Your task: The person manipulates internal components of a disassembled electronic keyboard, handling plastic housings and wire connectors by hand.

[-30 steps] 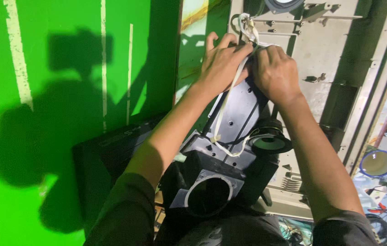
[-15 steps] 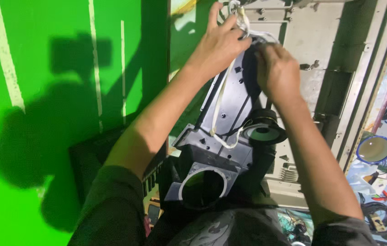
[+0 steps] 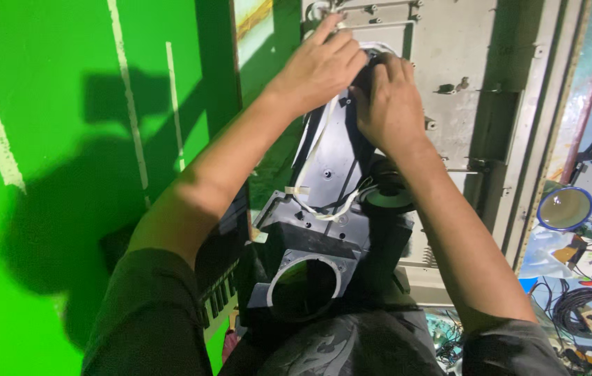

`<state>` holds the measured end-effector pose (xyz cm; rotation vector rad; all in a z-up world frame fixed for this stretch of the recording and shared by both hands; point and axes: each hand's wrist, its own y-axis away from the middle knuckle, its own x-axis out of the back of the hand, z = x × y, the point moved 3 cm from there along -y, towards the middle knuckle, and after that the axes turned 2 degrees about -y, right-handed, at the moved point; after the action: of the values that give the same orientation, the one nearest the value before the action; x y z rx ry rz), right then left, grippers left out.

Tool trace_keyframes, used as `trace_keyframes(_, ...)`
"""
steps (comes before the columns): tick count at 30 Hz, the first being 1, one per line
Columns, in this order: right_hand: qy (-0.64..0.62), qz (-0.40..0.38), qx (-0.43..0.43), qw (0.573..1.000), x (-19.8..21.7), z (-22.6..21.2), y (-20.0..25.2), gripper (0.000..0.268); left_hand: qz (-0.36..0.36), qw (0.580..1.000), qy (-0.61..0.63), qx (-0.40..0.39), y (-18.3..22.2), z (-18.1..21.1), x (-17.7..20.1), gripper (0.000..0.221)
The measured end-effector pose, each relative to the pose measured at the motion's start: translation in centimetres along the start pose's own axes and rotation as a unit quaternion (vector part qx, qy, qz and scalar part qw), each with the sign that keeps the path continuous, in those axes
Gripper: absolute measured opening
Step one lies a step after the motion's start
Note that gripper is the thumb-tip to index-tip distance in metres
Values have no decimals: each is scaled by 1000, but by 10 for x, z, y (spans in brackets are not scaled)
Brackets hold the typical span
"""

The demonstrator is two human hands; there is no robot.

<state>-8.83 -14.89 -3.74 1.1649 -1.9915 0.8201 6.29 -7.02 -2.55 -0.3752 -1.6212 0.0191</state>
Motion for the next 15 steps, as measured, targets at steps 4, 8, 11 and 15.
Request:
trace_keyframes(4,-3,-9,-13,1000,-1,-3,0,34,17,997,36,61,6,0,0,10)
trace_keyframes(8,27,-5,-22,999,-3,-7,1,31,13,993,61,104,4,0,-2,9)
trace_keyframes(11,33,1,-16,999,-2,-7,0,32,34,987,81,134,8,0,-3,12)
trace_keyframes(15,1,-16,-38,999,0,-7,1,30,67,969,121,206,17,3,-1,16)
